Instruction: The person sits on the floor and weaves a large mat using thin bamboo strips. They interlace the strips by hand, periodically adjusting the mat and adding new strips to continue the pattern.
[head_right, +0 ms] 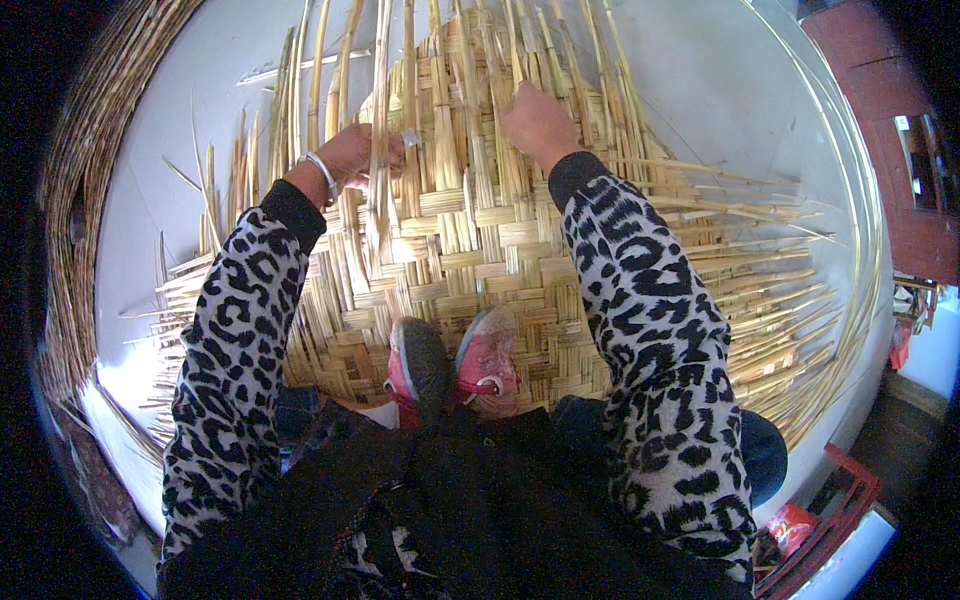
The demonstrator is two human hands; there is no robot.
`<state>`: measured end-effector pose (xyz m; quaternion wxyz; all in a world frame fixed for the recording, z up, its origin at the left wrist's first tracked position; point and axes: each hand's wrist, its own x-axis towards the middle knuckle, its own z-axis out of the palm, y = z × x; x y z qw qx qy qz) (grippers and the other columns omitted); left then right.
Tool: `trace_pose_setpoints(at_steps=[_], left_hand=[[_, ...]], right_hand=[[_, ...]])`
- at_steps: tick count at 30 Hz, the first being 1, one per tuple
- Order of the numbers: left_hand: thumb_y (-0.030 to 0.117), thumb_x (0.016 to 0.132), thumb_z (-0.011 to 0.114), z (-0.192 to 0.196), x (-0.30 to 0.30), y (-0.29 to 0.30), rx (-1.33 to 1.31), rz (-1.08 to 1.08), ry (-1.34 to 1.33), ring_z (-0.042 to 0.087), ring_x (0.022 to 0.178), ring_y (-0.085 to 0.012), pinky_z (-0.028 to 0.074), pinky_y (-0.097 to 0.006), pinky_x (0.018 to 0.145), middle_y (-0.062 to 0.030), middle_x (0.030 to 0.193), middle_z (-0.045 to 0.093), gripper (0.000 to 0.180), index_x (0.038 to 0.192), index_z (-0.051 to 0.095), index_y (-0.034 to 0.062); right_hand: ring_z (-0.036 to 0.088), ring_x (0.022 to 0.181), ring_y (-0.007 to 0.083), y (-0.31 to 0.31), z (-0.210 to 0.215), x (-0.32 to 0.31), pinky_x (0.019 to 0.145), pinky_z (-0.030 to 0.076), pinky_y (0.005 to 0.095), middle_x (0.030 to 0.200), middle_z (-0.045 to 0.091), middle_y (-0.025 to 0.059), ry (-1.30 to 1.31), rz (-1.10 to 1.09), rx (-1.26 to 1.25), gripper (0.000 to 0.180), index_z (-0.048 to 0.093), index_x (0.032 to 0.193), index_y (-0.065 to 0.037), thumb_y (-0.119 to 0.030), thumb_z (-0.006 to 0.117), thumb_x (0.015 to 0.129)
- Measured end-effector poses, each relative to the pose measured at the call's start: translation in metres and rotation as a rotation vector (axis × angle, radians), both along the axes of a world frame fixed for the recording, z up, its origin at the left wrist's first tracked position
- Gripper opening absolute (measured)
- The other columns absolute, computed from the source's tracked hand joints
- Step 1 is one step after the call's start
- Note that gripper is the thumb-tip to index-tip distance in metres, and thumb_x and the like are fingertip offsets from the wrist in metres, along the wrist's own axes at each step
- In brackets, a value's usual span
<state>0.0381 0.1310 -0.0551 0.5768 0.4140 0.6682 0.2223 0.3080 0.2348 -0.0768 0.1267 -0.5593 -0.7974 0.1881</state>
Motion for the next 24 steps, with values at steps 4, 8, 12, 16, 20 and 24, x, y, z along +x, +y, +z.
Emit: trace_pose_setpoints(at_steps=[4,8,12,16,20,24], left_hand=[[0.039,0.089,0.071,-0.010,0.002,-0.002,-0.022,0.067,-0.038,0.059,0.063,-0.0124,0.046,-0.026,0.053,-0.0009,0.073,0.063,0.031,0.090,0.067,0.0082],[0.039,0.085,0.076,-0.031,0.004,-0.002,0.108,-0.020,-0.057,0.060,0.066,-0.0127,0.047,-0.027,0.059,-0.0027,0.075,0.063,0.036,0.091,0.066,0.0045],[0.032,0.083,0.079,-0.043,0.001,0.003,0.098,-0.109,-0.137,0.057,0.062,-0.0106,0.048,-0.026,0.056,-0.0004,0.075,0.060,0.033,0.096,0.066,0.0047],[0.023,0.083,0.078,-0.048,0.008,0.000,0.036,0.047,-0.201,0.058,0.055,-0.0117,0.046,-0.027,0.048,-0.0029,0.068,0.061,0.025,0.087,0.065,0.0027],[0.023,0.082,0.080,-0.055,0.029,-0.005,0.069,0.179,-0.251,0.062,0.059,-0.0142,0.047,-0.028,0.048,-0.0064,0.070,0.066,0.027,0.085,0.066,0.0004],[0.022,0.084,0.077,-0.047,0.027,-0.004,0.057,0.186,-0.333,0.065,0.063,-0.0137,0.050,-0.027,0.051,-0.0082,0.079,0.070,0.029,0.098,0.064,-0.0002]], right_hand=[[0.065,0.099,0.0399,0.011,-0.020,0.005,0.087,0.050,0.0464,0.104,0.066,0.0279,0.203,-0.037,-0.236,0.049,0.062,0.106,0.005,-0.039,0.066,0.085],[0.065,0.101,0.0363,0.020,-0.027,0.009,0.089,0.050,0.0423,0.107,0.066,0.0269,0.380,0.008,-0.455,0.063,0.062,0.112,0.008,-0.044,0.074,0.079],[0.063,0.094,0.0233,0.017,-0.023,0.012,0.081,0.048,0.0378,0.103,0.068,0.0129,0.411,0.016,-0.329,0.046,0.065,0.108,0.003,-0.036,0.072,0.085],[0.064,0.100,0.0336,0.012,-0.013,0.012,0.090,0.048,0.0414,0.106,0.066,0.0236,0.307,0.048,-0.272,0.057,0.058,0.116,0.010,-0.037,0.069,0.085],[0.064,0.100,0.0407,0.007,-0.007,0.011,0.090,0.050,0.0455,0.104,0.065,0.0295,0.110,0.090,-0.125,0.050,0.057,0.114,0.011,-0.029,0.065,0.085],[0.064,0.093,0.0439,0.002,-0.009,0.007,0.083,0.051,0.0485,0.096,0.065,0.0295,0.102,0.049,-0.059,0.037,0.058,0.102,0.007,-0.025,0.063,0.084]])
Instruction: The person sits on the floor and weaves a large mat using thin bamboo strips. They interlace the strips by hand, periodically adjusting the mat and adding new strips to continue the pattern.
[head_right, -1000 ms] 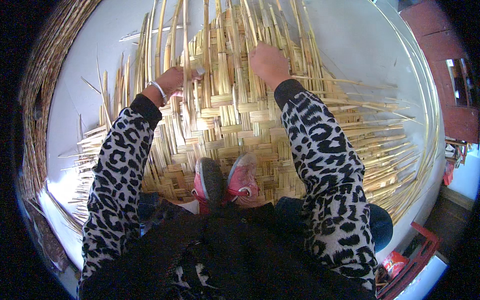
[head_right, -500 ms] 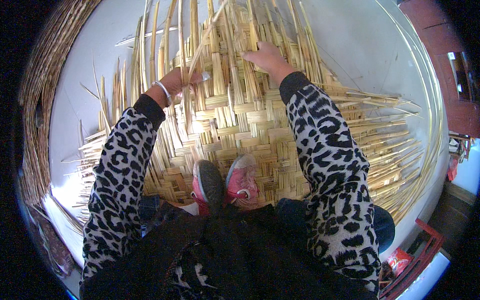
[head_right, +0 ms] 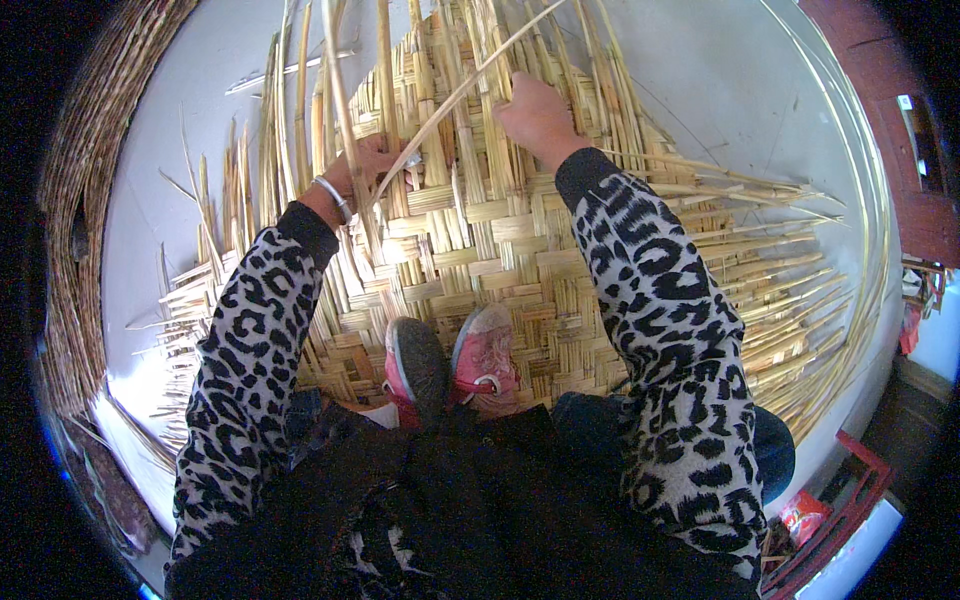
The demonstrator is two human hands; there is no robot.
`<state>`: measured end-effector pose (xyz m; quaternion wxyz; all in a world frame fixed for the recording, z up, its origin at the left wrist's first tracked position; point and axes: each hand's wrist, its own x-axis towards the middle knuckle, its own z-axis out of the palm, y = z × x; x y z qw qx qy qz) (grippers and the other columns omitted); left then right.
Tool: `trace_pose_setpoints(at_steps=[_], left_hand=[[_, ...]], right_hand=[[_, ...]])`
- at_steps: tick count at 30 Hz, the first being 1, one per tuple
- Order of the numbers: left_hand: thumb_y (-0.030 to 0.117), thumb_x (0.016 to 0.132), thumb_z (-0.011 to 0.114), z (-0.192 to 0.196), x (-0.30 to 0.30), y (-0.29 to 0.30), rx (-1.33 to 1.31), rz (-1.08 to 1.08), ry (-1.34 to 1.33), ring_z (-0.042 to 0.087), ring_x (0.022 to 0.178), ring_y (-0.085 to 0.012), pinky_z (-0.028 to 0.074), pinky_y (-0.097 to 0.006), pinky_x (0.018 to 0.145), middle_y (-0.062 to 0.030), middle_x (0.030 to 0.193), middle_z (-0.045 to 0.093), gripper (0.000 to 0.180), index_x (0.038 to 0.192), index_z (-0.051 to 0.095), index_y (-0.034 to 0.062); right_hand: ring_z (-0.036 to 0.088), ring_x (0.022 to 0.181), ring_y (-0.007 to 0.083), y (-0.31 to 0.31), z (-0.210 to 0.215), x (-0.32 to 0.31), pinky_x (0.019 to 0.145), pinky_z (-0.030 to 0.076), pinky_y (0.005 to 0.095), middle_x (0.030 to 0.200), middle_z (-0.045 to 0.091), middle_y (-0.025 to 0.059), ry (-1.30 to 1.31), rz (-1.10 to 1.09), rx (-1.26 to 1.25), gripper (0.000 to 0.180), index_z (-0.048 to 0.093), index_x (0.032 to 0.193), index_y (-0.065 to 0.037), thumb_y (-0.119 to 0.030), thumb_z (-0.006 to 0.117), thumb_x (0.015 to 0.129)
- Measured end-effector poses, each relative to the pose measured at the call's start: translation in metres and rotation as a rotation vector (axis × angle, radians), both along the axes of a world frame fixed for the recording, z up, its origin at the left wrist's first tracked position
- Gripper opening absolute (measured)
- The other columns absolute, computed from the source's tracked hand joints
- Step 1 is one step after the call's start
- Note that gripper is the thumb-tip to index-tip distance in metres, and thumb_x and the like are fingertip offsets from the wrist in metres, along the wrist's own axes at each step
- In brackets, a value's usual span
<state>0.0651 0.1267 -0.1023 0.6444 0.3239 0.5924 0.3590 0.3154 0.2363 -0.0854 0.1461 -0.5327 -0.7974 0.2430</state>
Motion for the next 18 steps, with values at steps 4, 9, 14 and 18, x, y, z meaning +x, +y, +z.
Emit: trace_pose_setpoints(at_steps=[4,9,14,18], left_hand=[[0.023,0.091,0.070,0.021,-0.006,0.000,-0.040,-0.063,-0.126,0.067,0.072,-0.0134,0.053,-0.025,0.057,-0.0101,0.088,0.071,0.030,0.107,0.062,-0.0012],[0.047,0.103,0.039,0.037,-0.002,0.002,-0.040,0.046,-0.642,0.068,0.097,-0.0283,0.054,-0.039,0.090,-0.0203,0.104,0.070,0.058,0.114,0.062,-0.0043],[0.049,0.104,0.031,0.038,-0.008,0.017,0.007,-0.020,-0.646,0.065,0.106,-0.0328,0.052,-0.048,0.092,-0.0225,0.105,0.069,0.064,0.115,0.061,-0.0064],[0.045,0.100,0.048,0.037,-0.006,0.029,-0.040,-0.116,-0.599,0.063,0.110,-0.0357,0.052,-0.049,0.094,-0.0207,0.126,0.060,0.056,0.130,0.053,-0.0013]], right_hand=[[0.064,0.089,0.0444,-0.001,-0.002,-0.003,0.079,0.050,0.0512,0.089,0.066,0.0268,-0.108,0.007,0.064,0.032,0.057,0.097,0.003,-0.025,0.064,0.085],[0.065,0.088,0.0429,0.000,-0.004,-0.003,0.078,0.051,0.0513,0.089,0.067,0.0242,-0.215,0.061,0.117,0.028,0.057,0.098,0.000,-0.024,0.066,0.084],[0.065,0.084,0.0423,0.009,-0.002,0.011,0.075,0.051,0.0513,0.084,0.066,0.0256,-0.082,0.088,0.014,0.033,0.061,0.090,0.002,-0.030,0.058,0.091],[0.062,0.084,0.0446,0.007,0.003,0.018,0.077,0.049,0.0526,0.085,0.064,0.0272,-0.033,0.023,0.051,0.040,0.061,0.090,0.004,-0.035,0.055,0.095]])
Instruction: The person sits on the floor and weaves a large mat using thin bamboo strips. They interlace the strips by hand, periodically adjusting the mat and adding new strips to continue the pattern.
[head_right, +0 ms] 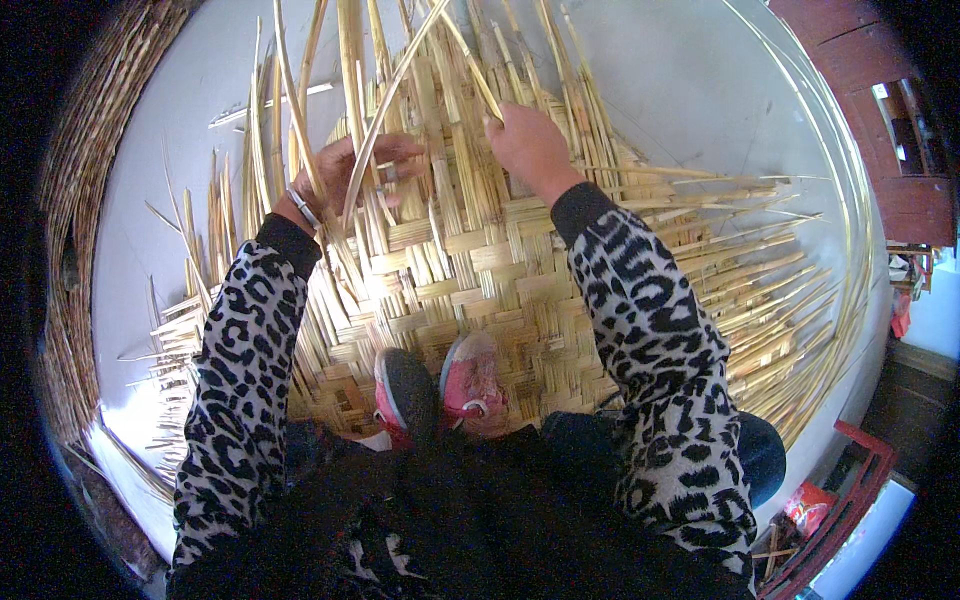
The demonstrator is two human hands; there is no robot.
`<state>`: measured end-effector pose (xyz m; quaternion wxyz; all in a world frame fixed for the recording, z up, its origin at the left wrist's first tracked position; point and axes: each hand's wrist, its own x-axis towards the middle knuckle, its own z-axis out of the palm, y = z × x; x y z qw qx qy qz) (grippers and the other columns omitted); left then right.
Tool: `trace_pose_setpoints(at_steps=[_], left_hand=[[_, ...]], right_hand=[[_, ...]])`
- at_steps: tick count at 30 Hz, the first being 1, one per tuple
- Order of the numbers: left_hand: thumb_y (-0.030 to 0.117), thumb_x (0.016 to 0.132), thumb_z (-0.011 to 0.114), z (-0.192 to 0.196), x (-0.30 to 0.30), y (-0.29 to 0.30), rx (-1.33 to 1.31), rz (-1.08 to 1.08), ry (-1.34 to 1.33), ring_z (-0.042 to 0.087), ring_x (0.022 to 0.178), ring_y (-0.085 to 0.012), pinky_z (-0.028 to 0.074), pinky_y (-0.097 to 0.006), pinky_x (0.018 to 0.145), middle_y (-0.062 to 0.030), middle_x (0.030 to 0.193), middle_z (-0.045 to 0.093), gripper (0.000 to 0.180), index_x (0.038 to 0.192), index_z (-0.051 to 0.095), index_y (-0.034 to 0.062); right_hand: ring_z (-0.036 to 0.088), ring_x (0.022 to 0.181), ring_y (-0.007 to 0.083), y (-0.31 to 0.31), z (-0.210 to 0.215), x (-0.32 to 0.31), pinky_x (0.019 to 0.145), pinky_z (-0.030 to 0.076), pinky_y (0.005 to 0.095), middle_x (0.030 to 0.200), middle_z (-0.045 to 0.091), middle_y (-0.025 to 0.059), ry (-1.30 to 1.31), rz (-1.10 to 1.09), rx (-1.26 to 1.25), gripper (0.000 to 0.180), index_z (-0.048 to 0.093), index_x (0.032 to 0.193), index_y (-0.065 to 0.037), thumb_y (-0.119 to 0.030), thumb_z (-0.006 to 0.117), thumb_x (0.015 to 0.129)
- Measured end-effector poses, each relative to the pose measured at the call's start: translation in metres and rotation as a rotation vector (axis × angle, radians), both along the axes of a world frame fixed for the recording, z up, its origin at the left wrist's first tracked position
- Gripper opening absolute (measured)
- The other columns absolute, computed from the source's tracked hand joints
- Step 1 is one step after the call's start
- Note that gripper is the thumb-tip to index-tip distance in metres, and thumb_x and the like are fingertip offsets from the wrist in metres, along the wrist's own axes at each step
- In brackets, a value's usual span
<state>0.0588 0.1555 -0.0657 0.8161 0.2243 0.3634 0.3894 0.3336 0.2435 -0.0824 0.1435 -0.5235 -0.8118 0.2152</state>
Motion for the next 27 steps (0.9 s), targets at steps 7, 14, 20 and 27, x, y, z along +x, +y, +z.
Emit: trace_pose_setpoints(at_steps=[7,14,20,27], left_hand=[[0.031,0.091,0.069,-0.004,0.007,0.033,-0.009,-0.144,0.063,0.064,0.111,-0.0346,0.063,-0.037,0.074,-0.0195,0.138,0.049,0.060,0.140,0.045,0.0040],[0.029,0.095,0.065,-0.010,0.024,0.039,-0.079,0.032,0.152,0.068,0.102,-0.0216,0.062,-0.032,0.075,-0.0133,0.110,0.067,0.036,0.118,0.064,0.0020],[0.016,0.099,0.058,0.006,0.029,0.035,-0.162,0.184,0.119,0.068,0.101,-0.0237,0.063,-0.033,0.073,-0.0169,0.108,0.066,0.029,0.122,0.058,-0.0023],[0.019,0.095,0.063,-0.001,0.017,0.040,0.034,0.047,0.247,0.068,0.101,-0.0276,0.060,-0.036,0.086,-0.0167,0.112,0.066,0.049,0.137,0.046,0.0001]], right_hand=[[0.069,0.073,0.0241,-0.009,-0.010,-0.020,0.058,0.057,0.0364,0.087,0.065,0.0171,0.695,-0.170,-0.618,0.029,0.053,0.097,0.005,-0.023,0.048,0.099],[0.067,0.085,0.0223,-0.004,-0.018,-0.024,0.071,0.056,0.0357,0.098,0.065,0.0125,0.760,-0.271,-0.784,0.027,0.057,0.110,0.001,-0.022,0.049,0.099],[0.063,0.078,0.0185,-0.003,-0.011,-0.018,0.065,0.055,0.0345,0.097,0.065,0.0096,0.728,-0.217,-0.910,0.022,0.057,0.110,-0.002,-0.021,0.050,0.100],[0.062,0.075,0.0165,-0.007,-0.007,-0.021,0.064,0.054,0.0324,0.090,0.064,0.0073,0.802,-0.319,-0.663,0.021,0.057,0.110,-0.003,-0.020,0.048,0.101]])
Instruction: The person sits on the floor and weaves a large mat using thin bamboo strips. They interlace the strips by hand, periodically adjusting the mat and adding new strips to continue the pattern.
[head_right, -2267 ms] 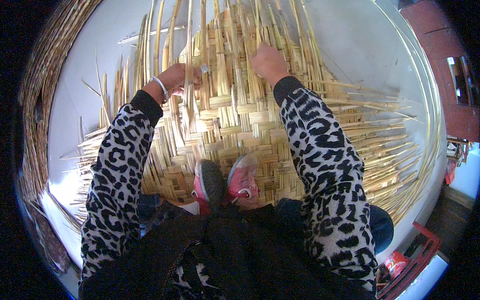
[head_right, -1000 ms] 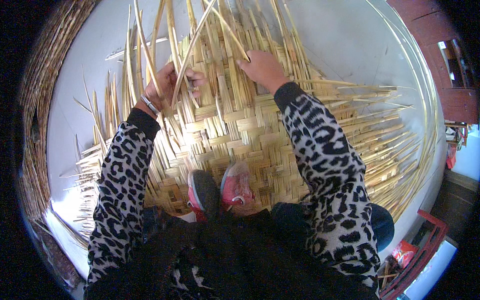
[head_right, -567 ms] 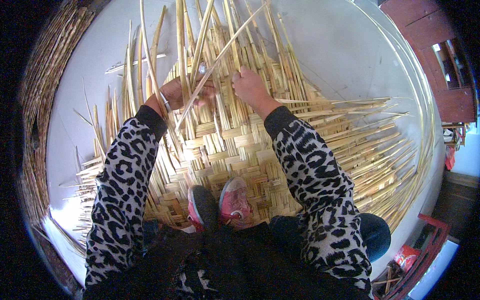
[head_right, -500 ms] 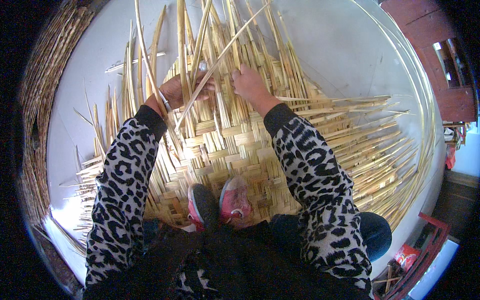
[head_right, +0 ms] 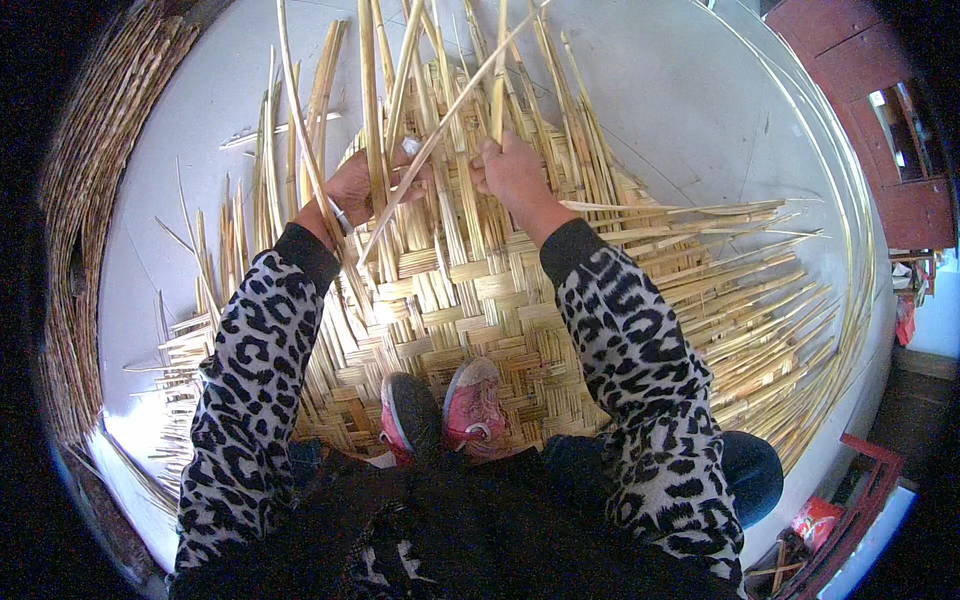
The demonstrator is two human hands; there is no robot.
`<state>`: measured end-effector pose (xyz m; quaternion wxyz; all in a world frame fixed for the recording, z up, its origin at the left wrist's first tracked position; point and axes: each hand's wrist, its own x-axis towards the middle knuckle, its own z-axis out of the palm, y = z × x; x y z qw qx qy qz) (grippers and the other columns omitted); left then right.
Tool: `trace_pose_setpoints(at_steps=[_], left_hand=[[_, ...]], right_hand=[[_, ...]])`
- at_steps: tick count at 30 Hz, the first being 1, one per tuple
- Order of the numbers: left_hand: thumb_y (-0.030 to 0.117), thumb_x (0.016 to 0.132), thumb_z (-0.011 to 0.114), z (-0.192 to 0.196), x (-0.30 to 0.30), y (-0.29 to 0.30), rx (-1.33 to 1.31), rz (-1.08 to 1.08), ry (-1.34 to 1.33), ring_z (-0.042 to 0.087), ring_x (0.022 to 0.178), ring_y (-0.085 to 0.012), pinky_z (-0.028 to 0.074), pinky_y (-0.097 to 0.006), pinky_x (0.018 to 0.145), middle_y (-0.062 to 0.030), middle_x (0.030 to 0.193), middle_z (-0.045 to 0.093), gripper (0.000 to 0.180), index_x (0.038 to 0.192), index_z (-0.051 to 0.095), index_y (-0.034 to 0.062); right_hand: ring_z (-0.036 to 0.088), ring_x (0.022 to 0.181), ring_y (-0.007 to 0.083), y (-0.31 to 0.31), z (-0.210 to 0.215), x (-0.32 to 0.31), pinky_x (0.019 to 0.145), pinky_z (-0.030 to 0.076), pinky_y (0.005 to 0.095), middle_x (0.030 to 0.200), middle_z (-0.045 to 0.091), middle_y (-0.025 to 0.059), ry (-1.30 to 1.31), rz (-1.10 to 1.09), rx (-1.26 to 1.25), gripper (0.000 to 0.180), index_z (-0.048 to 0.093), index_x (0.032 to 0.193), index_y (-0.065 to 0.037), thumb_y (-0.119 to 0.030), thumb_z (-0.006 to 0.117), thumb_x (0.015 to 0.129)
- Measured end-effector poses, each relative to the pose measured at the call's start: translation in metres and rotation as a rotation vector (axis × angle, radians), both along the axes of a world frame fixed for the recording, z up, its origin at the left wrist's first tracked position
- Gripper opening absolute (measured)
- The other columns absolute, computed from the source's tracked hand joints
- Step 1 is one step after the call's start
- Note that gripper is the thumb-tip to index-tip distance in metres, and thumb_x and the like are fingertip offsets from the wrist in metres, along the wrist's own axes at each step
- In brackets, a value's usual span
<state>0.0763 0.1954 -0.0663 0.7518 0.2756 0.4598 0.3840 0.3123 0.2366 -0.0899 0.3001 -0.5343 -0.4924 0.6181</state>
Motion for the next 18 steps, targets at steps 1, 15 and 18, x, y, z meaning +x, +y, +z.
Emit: trace_pose_setpoints(at_steps=[1,15,18], left_hand=[[0.019,0.094,0.065,-0.002,-0.001,0.000,0.055,-0.018,0.018,0.068,0.101,-0.0268,0.060,-0.037,0.087,-0.0164,0.113,0.065,0.054,0.139,0.043,0.0010],[0.020,0.089,0.071,0.002,-0.026,-0.018,0.098,0.409,0.036,0.066,0.093,-0.0188,0.055,-0.036,0.074,-0.0035,0.094,0.066,0.033,0.117,0.057,0.0104],[0.009,0.089,0.065,-0.003,-0.059,-0.034,0.073,0.697,-0.093,0.066,0.089,-0.0211,0.055,-0.041,0.083,-0.0056,0.093,0.067,0.014,0.102,0.061,0.0066]], right_hand=[[0.063,0.074,0.0180,-0.002,-0.001,-0.001,0.065,0.054,0.0337,0.089,0.065,0.0089,-0.144,0.002,0.087,0.022,0.056,0.111,-0.002,-0.020,0.048,0.101],[0.064,0.073,0.0369,-0.041,0.021,-0.013,0.067,0.048,0.0481,0.077,0.064,0.0200,-0.463,0.750,0.398,0.025,0.059,0.098,-0.001,-0.024,0.050,0.096],[0.062,0.066,0.0314,-0.040,0.022,-0.006,0.063,0.047,0.0461,0.073,0.062,0.0161,-0.504,0.719,0.446,0.028,0.060,0.096,-0.003,-0.029,0.051,0.097]])
